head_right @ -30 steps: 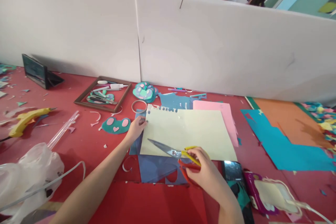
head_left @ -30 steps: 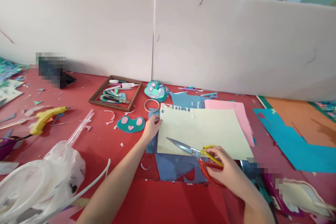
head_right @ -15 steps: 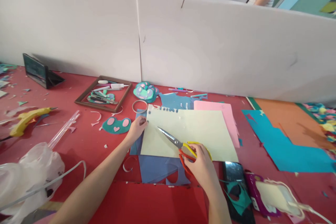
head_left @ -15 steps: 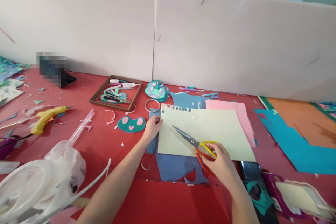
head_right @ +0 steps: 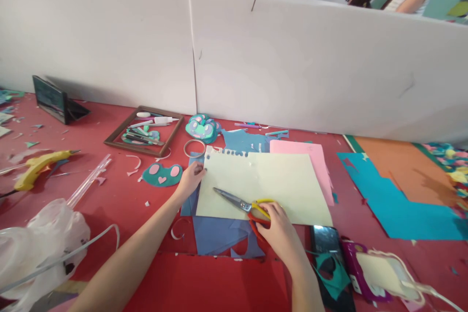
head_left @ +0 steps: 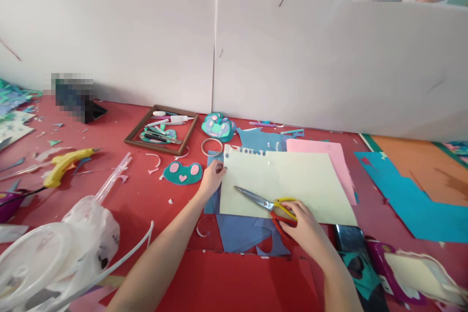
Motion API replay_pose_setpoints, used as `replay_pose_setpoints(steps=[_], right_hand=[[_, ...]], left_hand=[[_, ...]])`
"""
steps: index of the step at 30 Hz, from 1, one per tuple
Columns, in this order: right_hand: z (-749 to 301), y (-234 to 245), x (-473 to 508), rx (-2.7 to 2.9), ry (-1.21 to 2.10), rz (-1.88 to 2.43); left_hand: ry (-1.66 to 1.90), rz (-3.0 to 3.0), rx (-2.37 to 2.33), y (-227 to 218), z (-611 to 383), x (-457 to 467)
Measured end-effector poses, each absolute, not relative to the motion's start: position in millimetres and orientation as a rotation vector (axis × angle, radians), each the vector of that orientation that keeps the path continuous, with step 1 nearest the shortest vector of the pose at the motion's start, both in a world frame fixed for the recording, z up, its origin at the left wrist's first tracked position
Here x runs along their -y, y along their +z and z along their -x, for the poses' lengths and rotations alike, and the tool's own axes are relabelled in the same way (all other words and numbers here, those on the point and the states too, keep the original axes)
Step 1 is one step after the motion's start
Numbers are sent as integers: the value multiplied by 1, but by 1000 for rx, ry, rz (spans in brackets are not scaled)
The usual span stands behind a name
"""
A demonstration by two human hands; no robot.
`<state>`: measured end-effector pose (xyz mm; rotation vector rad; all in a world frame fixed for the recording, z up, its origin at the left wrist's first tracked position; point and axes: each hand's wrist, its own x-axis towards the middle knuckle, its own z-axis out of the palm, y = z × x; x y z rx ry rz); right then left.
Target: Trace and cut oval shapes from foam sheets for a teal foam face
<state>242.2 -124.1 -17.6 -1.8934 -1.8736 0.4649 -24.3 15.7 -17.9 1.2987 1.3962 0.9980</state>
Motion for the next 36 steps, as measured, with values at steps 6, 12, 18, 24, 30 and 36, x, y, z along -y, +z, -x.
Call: replay_pose_setpoints(steps=[6, 12, 18, 24, 30, 36], right_hand=[[-244, -22, 123, 1956, 427, 1886], [-244, -25, 126, 2026, 379, 1913], [-238, -21, 124, 1998, 386, 1993], [-238, -17, 128, 1979, 430, 1985], [-235, -18, 131, 1951, 370, 1979], [-230, -23, 128, 1988, 262, 1994]], left_hand=[[993, -1306, -1384, -19, 25, -15], [1000, -1315, -1380, -19, 25, -16], [996, -1296, -1385, -15, 24, -15], [984, -1297, -1409, -15, 24, -16], [985, -1302, -1420, -16, 24, -17], [983, -1325, -1445, -16, 24, -16]])
